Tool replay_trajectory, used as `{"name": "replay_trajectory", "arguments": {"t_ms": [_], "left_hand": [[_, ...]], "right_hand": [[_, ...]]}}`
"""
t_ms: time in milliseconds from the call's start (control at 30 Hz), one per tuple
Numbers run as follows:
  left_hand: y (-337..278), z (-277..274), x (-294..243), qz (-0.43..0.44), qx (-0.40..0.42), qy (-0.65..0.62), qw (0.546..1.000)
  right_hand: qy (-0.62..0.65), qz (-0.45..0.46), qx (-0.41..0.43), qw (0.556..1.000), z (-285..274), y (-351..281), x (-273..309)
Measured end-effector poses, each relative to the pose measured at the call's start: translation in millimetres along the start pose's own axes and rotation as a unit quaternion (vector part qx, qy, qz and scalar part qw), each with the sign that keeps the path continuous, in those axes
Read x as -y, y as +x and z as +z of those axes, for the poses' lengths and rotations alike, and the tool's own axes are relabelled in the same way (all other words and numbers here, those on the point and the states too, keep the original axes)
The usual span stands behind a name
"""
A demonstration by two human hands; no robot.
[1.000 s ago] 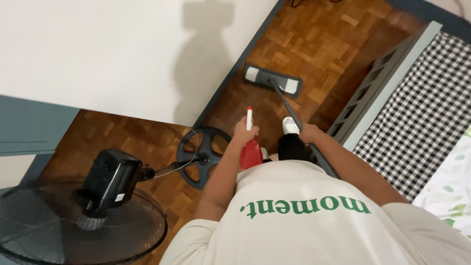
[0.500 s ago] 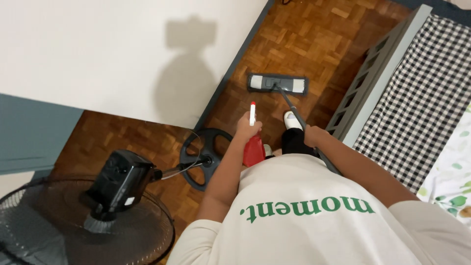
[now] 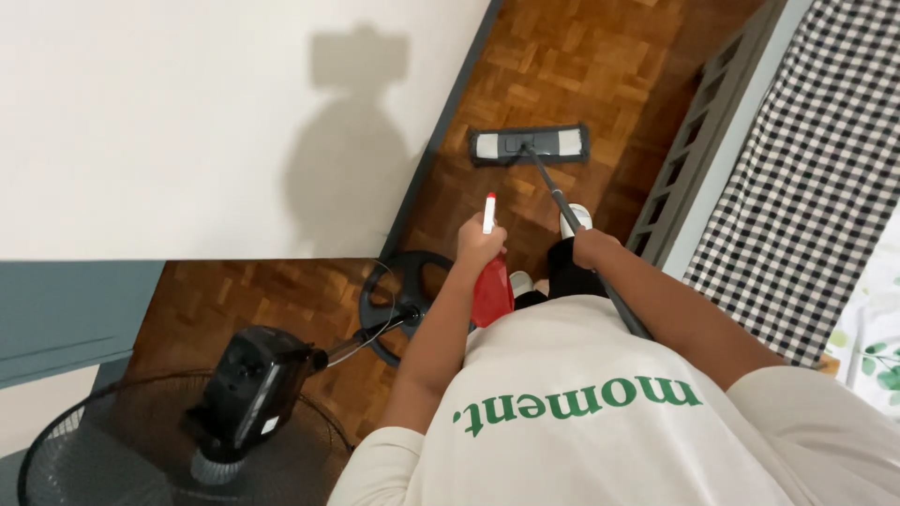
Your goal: The person is mopping the wooden floor in a bedroom using a spray mop and a cleaning bottle.
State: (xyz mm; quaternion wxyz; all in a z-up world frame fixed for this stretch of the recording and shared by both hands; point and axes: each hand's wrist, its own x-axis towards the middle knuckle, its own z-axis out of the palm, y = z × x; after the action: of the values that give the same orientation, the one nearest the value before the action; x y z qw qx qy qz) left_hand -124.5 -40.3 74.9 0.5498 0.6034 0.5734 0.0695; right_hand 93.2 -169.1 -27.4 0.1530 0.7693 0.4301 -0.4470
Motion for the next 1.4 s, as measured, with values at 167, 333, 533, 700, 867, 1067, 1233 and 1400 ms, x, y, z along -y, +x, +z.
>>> {"name": "replay_trajectory", "arguments": {"t_ms": [167, 333, 533, 700, 867, 1067, 1233, 1400], "left_hand": [[6.3, 5.7, -2.9, 0.007, 0.003, -0.014, 1.0], [19.7, 15.8, 4.0, -0.012, 0.022, 0.011, 1.0], [14.6, 23.1, -17.2, 0.025, 0.068, 0.017, 0.997], [33.2, 40.7, -24.3, 0.028, 0.062, 0.005, 0.998], [71.8, 59.9, -43.9, 0.012, 0.104, 0.075, 0.992], [102.7, 81.5, -78.5, 0.017, 0.095, 0.152, 0.984], [157.3, 101.3, -76.2, 0.003, 0.061, 0.164, 0.985], [198.4, 110.5, -76.5, 0.003, 0.054, 0.18, 0.982]], "right_hand": [[-0.016, 0.005, 0.004, 1.0, -3.5, 7.8, 0.8], [0.002, -0.002, 0.011, 1.0, -6.9, 16.3, -4.6], [0.013, 0.008, 0.009, 1.0, -12.9, 21.8, -10.2], [0.022, 0.016, 0.02, 0.999, -44.2, 2.9, -12.8], [0.013, 0.006, 0.046, 0.999, -76.7, 8.7, -26.7], [0.028, 0.0, 0.055, 0.998, -133.3, 12.8, -40.0], [0.034, 0.009, 0.049, 0.998, -165.7, 58.8, -58.3], [0.091, -0.021, 0.033, 0.995, -286.8, -17.7, -33.9]]}}
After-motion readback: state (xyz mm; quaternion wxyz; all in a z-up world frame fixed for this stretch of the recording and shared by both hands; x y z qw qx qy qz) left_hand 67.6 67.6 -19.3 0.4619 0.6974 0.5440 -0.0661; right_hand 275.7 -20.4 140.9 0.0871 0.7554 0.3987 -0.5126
